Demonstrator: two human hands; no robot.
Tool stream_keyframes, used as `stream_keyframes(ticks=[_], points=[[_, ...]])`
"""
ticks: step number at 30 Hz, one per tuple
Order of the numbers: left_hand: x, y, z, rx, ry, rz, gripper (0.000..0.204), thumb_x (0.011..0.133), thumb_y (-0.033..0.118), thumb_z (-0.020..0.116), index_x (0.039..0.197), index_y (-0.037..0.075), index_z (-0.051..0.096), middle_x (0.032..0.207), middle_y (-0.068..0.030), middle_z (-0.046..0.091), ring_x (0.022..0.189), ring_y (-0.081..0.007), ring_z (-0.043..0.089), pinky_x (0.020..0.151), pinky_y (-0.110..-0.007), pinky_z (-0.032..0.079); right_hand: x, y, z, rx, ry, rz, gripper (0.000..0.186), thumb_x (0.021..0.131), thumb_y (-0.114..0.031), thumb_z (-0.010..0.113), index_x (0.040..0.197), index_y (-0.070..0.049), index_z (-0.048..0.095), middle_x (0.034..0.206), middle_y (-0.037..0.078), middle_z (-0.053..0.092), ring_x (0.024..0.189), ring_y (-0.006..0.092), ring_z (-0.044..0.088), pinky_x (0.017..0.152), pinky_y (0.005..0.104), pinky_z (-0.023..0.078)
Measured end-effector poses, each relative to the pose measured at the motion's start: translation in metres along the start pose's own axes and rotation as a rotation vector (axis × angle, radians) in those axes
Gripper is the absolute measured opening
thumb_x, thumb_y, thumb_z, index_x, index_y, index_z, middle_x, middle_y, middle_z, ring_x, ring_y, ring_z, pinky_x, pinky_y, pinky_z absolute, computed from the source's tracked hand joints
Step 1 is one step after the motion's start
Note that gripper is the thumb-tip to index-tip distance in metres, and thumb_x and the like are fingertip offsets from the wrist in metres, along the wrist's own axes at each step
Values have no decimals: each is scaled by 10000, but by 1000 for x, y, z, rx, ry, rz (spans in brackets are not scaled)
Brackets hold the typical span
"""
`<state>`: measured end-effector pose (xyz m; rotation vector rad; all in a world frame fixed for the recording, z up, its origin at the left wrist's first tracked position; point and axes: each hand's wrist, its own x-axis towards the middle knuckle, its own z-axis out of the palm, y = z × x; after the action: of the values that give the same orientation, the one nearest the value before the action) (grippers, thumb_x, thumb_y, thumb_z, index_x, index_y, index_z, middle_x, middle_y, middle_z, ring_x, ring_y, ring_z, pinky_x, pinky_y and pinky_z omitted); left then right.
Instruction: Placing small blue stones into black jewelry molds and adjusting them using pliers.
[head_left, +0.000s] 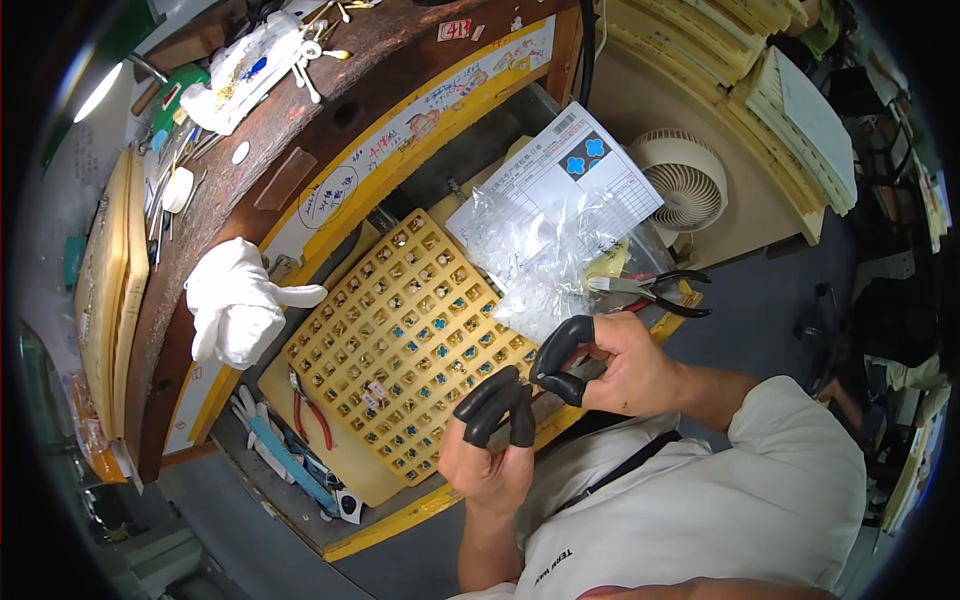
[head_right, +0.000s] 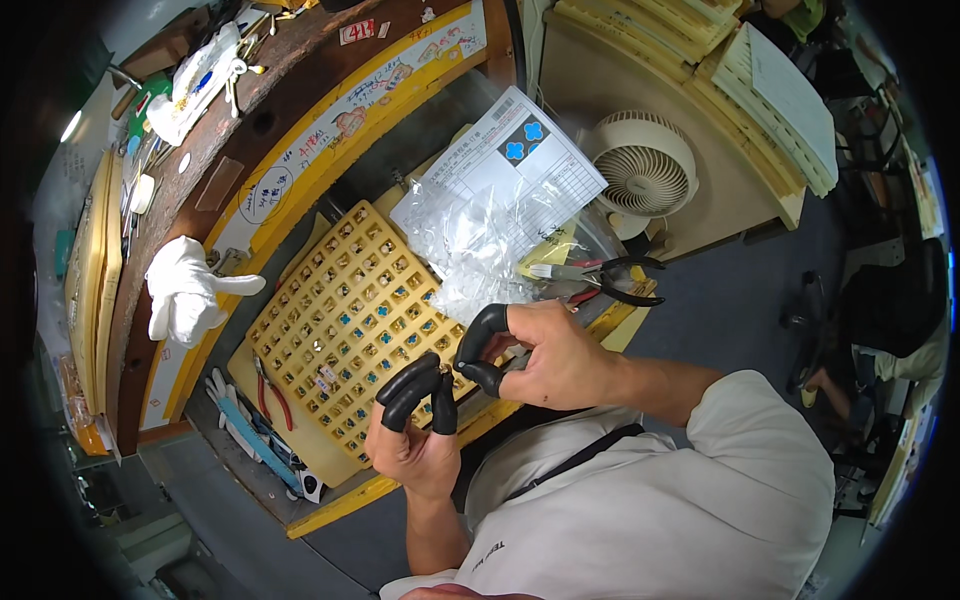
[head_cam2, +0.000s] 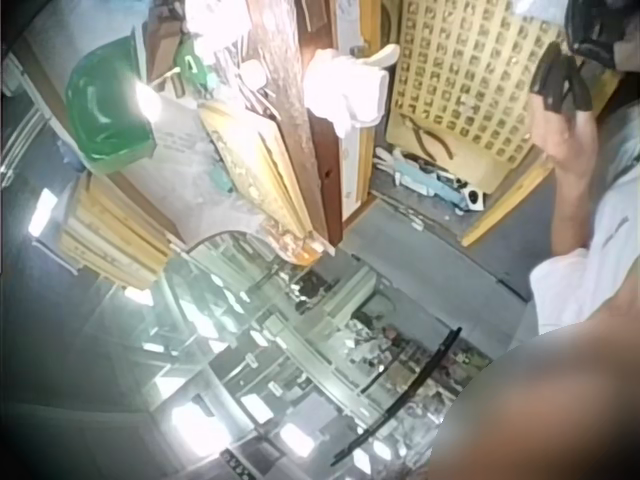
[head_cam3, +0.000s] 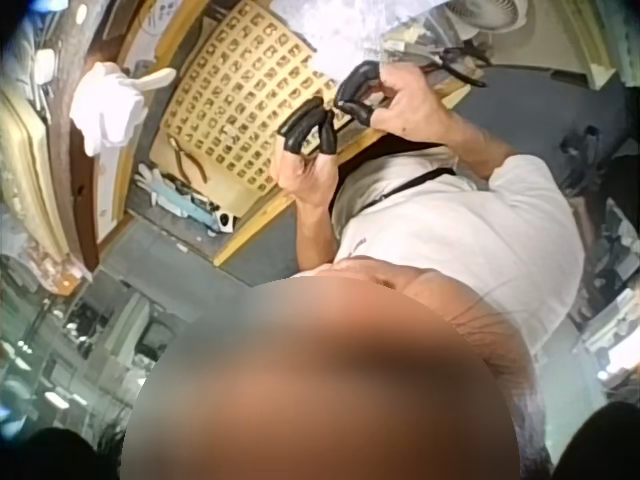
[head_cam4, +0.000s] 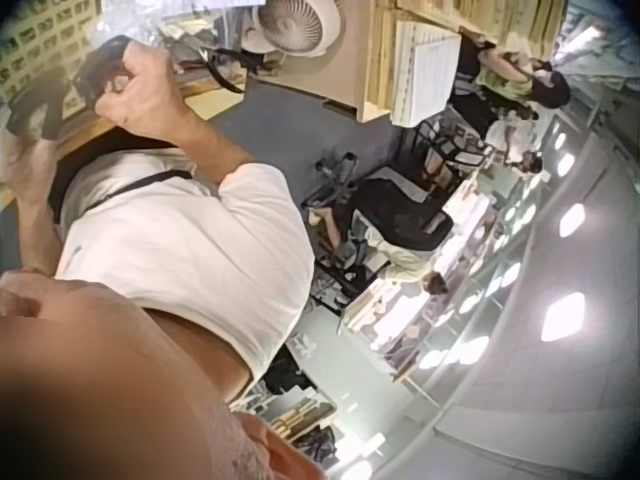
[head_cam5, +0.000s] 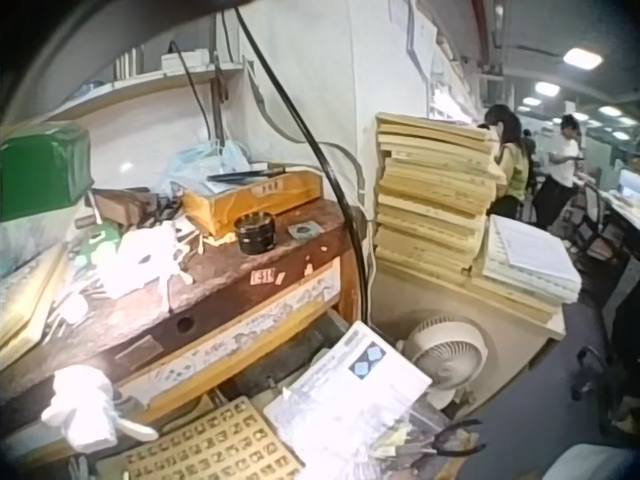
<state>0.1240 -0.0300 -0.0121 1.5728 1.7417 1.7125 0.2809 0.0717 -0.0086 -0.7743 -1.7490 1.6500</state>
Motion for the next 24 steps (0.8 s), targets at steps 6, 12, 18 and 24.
stream_keyframes(ticks=[6,12,18,24], points=[[-4,-3,-1,-48,-24,-55,251,764,-161,680,996,-63,679,1010,-207,700,904,-290,702,806,-330,545,3,-4,-4,-60,-75,-51,234,785,77,665,1011,25,687,922,88,706,822,108,669,762,263,543],[-5,-2,1,-81,-29,-68,244,783,-159,653,1008,-64,669,1012,-209,699,906,-295,702,812,-331,542,-3,-4,3,215,-57,120,201,863,71,647,1061,41,666,964,76,705,910,111,665,830,268,547],[-5,-1,0,-89,-35,-88,256,769,-168,644,999,-58,667,988,-202,703,901,-299,701,812,-333,537,-5,-4,5,278,-29,147,196,866,69,652,1059,40,652,956,83,708,909,122,674,834,279,556],[1,-2,-1,-86,-94,-73,246,743,-179,638,956,-60,673,945,-182,694,852,-306,675,782,-337,523,-4,-3,0,109,-23,83,199,827,70,665,1019,24,678,920,102,716,847,140,692,762,271,546]])
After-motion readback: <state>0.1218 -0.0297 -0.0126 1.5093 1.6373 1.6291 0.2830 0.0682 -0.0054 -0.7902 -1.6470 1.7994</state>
